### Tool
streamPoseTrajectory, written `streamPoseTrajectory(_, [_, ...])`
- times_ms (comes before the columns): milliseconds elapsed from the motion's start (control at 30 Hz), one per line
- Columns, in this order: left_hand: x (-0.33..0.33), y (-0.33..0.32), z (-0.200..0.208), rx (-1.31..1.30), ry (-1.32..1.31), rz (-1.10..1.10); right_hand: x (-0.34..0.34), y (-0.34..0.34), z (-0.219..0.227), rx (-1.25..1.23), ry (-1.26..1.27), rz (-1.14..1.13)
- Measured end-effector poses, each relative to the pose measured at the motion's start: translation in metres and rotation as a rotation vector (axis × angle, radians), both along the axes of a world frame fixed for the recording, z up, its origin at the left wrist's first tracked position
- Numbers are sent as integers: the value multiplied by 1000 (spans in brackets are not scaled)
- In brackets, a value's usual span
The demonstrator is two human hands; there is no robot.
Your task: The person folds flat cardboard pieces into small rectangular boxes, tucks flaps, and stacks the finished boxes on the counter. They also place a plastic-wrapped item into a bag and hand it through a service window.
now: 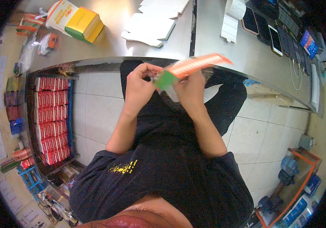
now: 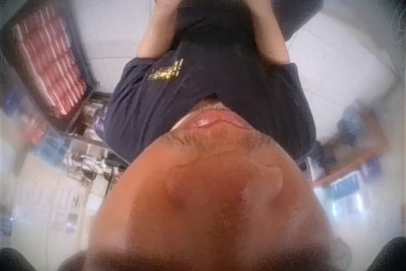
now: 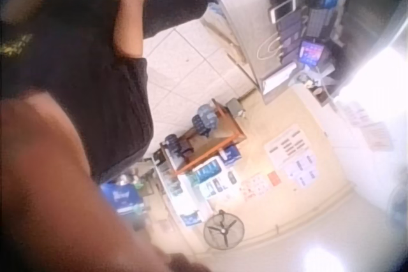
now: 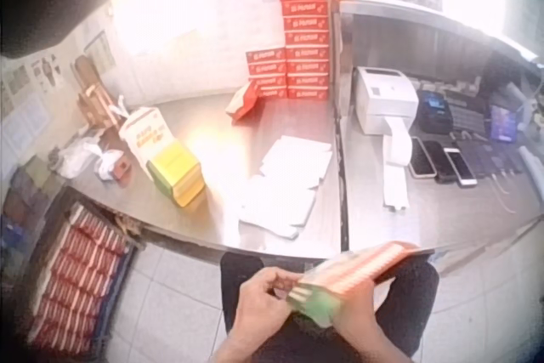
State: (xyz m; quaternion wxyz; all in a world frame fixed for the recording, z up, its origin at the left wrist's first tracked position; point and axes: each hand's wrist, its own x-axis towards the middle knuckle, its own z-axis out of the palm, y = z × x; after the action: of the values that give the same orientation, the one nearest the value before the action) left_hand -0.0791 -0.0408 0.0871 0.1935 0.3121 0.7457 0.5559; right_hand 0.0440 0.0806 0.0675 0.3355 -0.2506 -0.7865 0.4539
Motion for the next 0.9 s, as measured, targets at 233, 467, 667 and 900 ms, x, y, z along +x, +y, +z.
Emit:
streamPoseTrajectory(233, [-21,-17,13,-349,51,-109,5,39,28,-5,278,-152])
streamPoseTrajectory(467, [4,2,13,352,32,91,-5,12,30,279,97,-18])
streamPoseTrajectory(667, [1,16,32,515,-316,85,-7,-9,41,-20,191,-115])
streamPoseTrajectory(900, [11,10,8,624,-708,-102,-5,4,44,194,429,-27])
